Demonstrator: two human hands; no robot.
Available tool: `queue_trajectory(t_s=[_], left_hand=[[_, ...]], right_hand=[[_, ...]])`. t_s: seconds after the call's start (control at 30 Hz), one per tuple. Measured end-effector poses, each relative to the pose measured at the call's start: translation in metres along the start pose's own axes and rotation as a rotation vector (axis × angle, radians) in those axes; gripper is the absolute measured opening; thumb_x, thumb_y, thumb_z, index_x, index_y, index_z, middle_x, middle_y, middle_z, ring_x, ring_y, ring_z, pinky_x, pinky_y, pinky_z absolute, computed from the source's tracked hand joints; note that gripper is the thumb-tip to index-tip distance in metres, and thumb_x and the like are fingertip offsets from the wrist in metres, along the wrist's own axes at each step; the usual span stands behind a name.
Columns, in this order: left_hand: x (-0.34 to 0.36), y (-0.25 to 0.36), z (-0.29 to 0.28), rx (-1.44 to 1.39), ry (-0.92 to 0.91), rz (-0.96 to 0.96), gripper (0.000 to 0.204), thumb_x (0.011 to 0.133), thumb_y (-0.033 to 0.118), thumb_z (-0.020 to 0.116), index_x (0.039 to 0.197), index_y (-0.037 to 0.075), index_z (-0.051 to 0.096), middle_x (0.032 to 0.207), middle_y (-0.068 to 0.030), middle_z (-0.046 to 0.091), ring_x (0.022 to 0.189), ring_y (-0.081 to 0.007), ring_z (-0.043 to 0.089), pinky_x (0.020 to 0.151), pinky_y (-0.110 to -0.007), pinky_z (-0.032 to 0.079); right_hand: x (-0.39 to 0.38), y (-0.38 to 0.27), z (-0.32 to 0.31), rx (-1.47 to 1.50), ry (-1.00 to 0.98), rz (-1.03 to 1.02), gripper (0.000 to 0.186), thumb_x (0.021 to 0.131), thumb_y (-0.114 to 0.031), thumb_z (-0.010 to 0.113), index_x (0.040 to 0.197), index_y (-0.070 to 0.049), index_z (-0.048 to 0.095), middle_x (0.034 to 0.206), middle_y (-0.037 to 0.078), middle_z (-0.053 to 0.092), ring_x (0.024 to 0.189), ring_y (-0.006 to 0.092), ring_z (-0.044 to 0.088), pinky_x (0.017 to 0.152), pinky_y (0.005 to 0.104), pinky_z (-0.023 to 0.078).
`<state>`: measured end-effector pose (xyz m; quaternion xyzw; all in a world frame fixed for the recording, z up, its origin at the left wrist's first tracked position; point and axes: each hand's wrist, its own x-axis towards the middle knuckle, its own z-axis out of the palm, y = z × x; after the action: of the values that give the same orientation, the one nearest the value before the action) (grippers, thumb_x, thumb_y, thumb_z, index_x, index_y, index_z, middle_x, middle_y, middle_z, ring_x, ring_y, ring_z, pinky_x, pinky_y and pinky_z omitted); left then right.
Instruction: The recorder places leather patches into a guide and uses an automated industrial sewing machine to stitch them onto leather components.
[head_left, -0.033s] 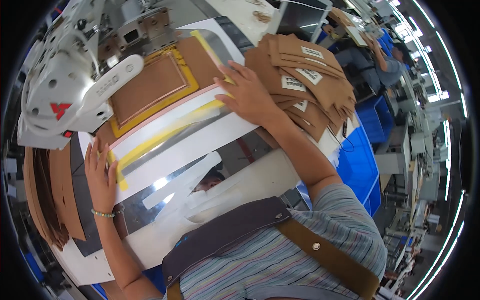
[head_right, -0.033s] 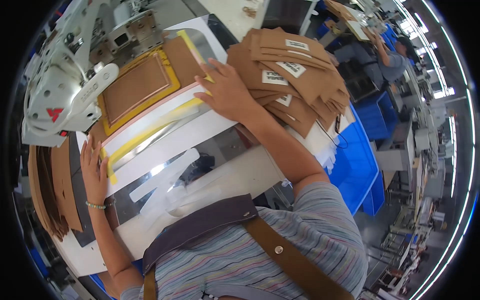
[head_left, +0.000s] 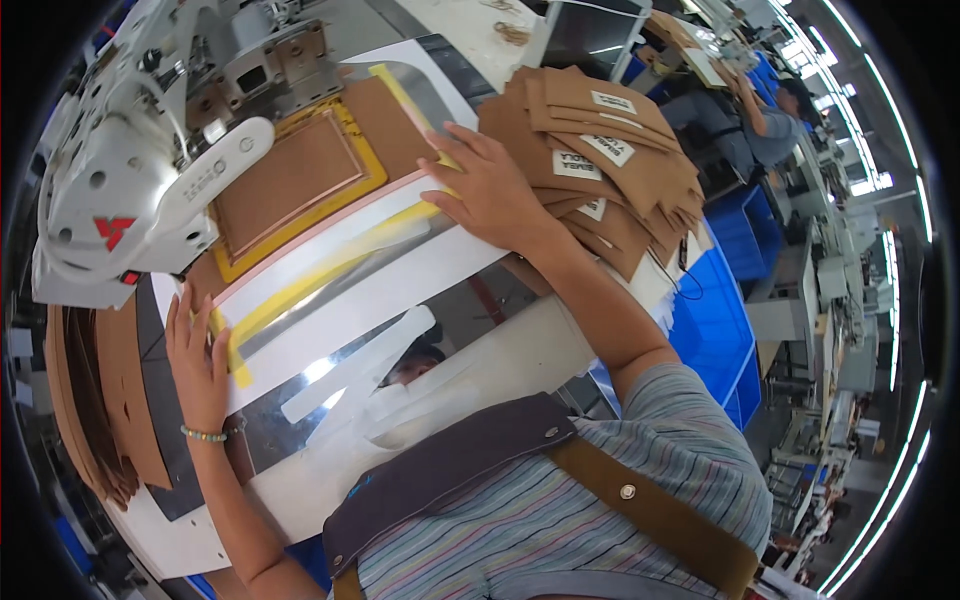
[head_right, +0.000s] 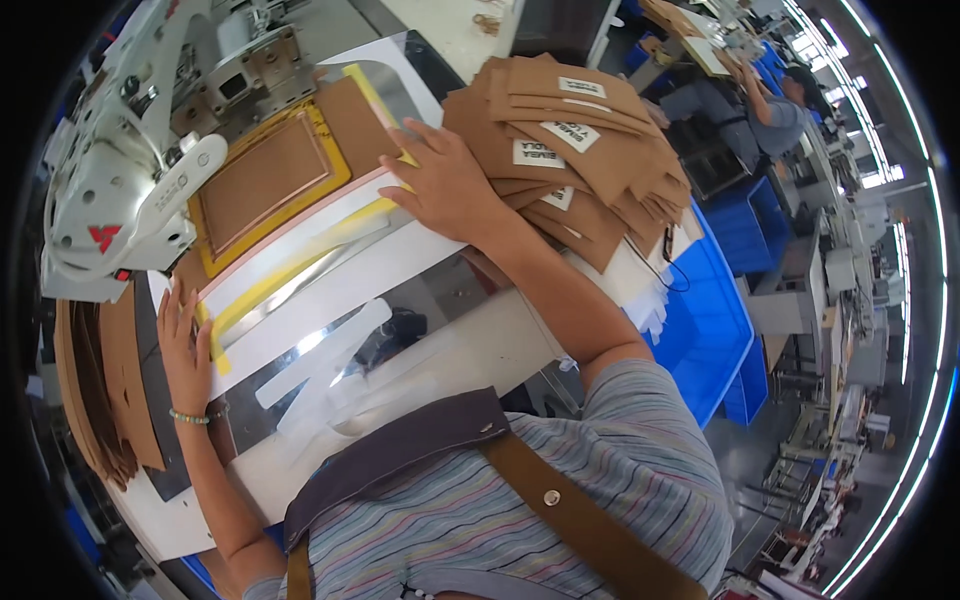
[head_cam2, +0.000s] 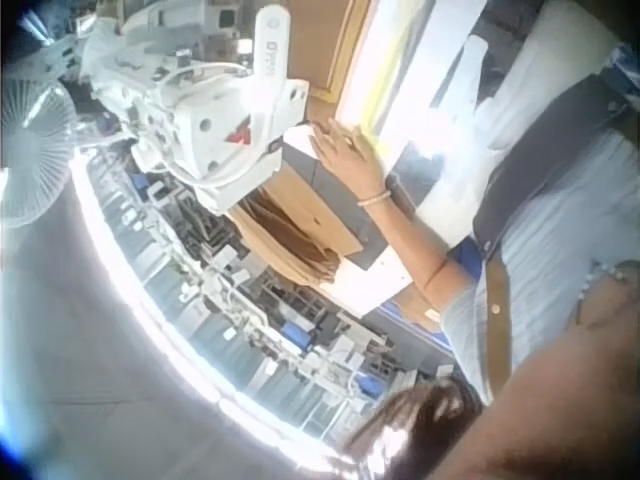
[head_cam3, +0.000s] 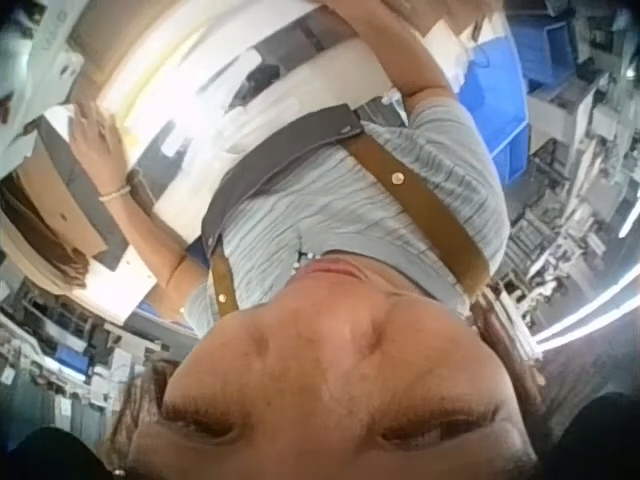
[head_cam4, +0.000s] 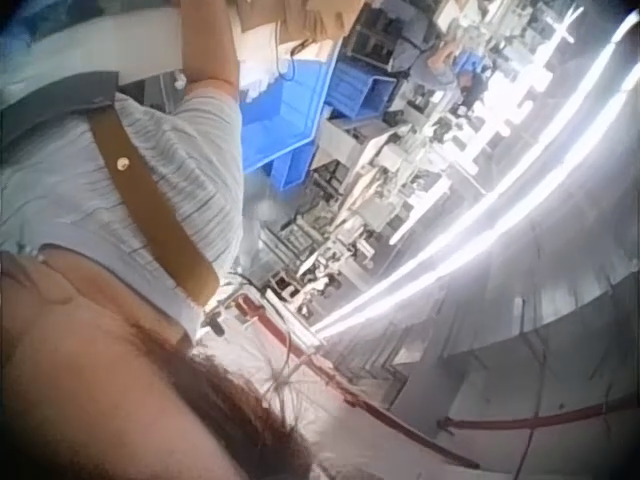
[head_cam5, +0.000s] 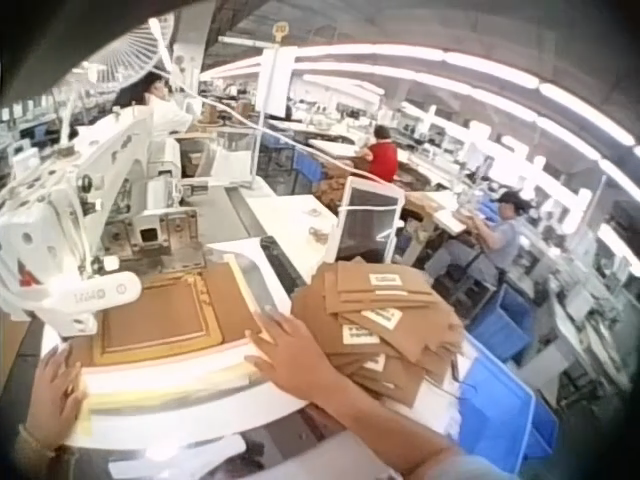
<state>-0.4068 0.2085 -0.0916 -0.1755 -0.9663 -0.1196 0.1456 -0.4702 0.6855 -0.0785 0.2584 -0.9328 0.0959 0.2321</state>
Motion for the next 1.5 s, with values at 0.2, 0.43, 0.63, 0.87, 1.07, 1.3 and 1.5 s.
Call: queue_trajectory(t_s=[0.2,0.43,0.63,0.87,1.07,1.3,1.5], left_hand=[[0.005,0.006,0.001,-0.025,-0.011,-0.005,0.044,0.106,0.022,0.059,0.148,0.007,0.062,0.168,-0.0132,0.045,0.157,-0.0372,0.037,0.128,-0.049,0.029],[0.003,0.002,0.003,-0.046,-0.009,-0.007,0.045,0.106,0.023,0.060,0.149,0.009,0.062,0.169,-0.0134,0.043,0.157,-0.0366,0.037,0.128,-0.049,0.029],[-0.001,-0.004,-0.023,-0.074,-0.008,-0.104,0.045,0.103,0.020,0.065,0.147,0.009,0.065,0.169,-0.0144,0.044,0.155,-0.0353,0.040,0.125,-0.048,0.036],[0.022,-0.015,-0.036,-0.187,-0.010,-0.010,0.049,0.097,0.009,0.070,0.145,0.008,0.064,0.164,-0.0170,0.049,0.147,-0.0378,0.049,0.121,-0.045,0.040],[0.054,-0.021,-0.003,-0.045,-0.036,0.056,0.043,0.103,0.020,0.064,0.140,-0.003,0.063,0.150,-0.0256,0.056,0.146,-0.0448,0.044,0.122,-0.050,0.038],[0.078,-0.028,0.010,-0.065,-0.120,0.086,0.044,0.109,0.027,0.056,0.137,-0.004,0.066,0.138,-0.0275,0.063,0.137,-0.0468,0.046,0.119,-0.051,0.038],[0.091,-0.027,0.023,-0.160,-0.172,0.127,0.041,0.110,0.023,0.053,0.147,0.005,0.062,0.152,-0.0164,0.059,0.142,-0.0421,0.047,0.123,-0.047,0.035]], right_hand=[[0.021,0.065,-0.097,-0.107,0.392,0.205,0.023,0.098,-0.023,0.068,0.112,-0.009,0.081,0.122,0.009,0.076,0.118,0.0302,0.067,0.099,0.0412,0.054],[-0.013,0.220,-0.130,-0.055,-0.316,0.702,0.027,0.095,-0.030,0.074,0.098,-0.003,0.075,0.098,0.016,0.076,0.091,0.0330,0.071,0.083,0.0414,0.054],[-0.006,0.201,-0.140,0.217,-0.061,0.630,0.026,0.100,-0.028,0.073,0.094,-0.004,0.066,0.082,0.004,0.062,0.073,0.0145,0.056,0.069,0.0326,0.046],[0.095,0.070,-0.089,0.459,0.013,0.178,0.016,0.105,-0.023,0.067,0.101,-0.007,0.069,0.085,0.003,0.065,0.079,0.0140,0.058,0.076,0.0300,0.048],[0.165,-0.019,0.054,0.270,0.082,-0.337,0.014,0.097,-0.016,0.067,0.104,-0.012,0.079,0.098,0.005,0.074,0.101,0.0305,0.064,0.093,0.0472,0.051],[0.182,-0.078,0.095,0.341,0.039,-0.289,0.007,0.087,-0.008,0.074,0.091,-0.009,0.078,0.097,0.011,0.076,0.099,0.0319,0.072,0.089,0.0481,0.055],[0.180,-0.077,0.107,0.431,-0.042,-0.204,0.011,0.085,-0.008,0.074,0.095,-0.010,0.078,0.099,0.008,0.077,0.105,0.0303,0.072,0.093,0.0476,0.055]])
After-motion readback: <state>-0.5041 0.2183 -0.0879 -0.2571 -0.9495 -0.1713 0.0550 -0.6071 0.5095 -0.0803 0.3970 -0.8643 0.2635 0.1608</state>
